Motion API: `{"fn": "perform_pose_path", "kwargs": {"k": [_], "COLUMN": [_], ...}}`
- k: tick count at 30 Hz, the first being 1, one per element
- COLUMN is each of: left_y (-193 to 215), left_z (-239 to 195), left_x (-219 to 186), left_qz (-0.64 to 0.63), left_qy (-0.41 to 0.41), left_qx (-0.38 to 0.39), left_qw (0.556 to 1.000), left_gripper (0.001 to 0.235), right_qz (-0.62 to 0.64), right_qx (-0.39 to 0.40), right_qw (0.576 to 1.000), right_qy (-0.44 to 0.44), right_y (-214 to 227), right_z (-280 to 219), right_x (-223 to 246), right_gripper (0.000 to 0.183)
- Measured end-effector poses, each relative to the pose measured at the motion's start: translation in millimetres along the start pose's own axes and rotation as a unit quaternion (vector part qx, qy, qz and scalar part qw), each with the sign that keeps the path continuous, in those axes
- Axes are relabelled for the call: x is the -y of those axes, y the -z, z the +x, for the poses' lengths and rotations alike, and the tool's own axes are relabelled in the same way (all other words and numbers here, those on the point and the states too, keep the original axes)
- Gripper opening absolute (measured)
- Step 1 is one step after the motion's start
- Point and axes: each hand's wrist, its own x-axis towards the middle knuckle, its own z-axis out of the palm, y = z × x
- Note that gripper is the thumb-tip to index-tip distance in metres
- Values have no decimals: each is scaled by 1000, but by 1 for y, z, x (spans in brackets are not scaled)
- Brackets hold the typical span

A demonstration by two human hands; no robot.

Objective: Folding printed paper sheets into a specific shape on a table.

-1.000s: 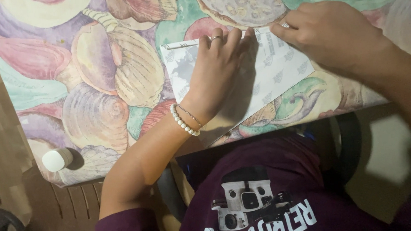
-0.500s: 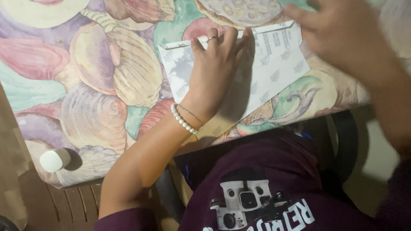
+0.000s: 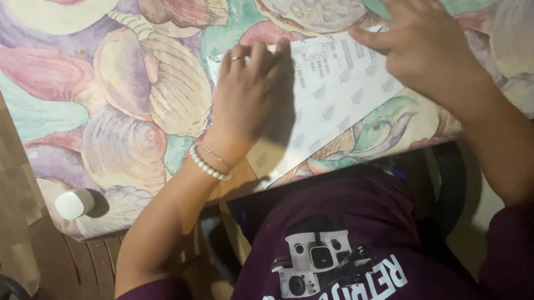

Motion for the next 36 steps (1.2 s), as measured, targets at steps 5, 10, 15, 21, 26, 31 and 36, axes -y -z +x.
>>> {"fn": "perform_pose_path", "kwargs": {"k": [5, 10, 15, 21, 26, 31, 36], "left_y": [-4, 31, 33, 18, 25, 21, 6], "left_z": [-18, -40, -55, -54, -35, -30, -23], "left_x": [17, 45, 49, 37, 36, 34, 21], "left_qz": [-19, -79, -17, 63, -47, -2, -24], "left_qy": [33, 65, 41, 18, 52, 17, 6], "left_qx": [11, 59, 39, 73, 159, 90, 36], "left_qw": [999, 993, 998, 995, 985, 996, 999], "left_gripper": [43, 54, 48, 57, 35, 65, 35], "right_qz": [17, 20, -23, -49, -31, -168, -190], "right_qx": [-97, -88, -90, -39, -25, -61, -47], "right_qw": [995, 996, 995, 998, 999, 977, 974], "right_qy": [22, 22, 41, -17, 33, 117, 110], "right_y": [-11, -9, -12, 26, 13, -25, -27], "right_z": [-21, -22, -21, -8, 27, 44, 43], "right_x": [-25, -26, -32, 21, 78, 81, 82], "right_gripper": [29, 32, 43, 36, 60, 56, 60]}}
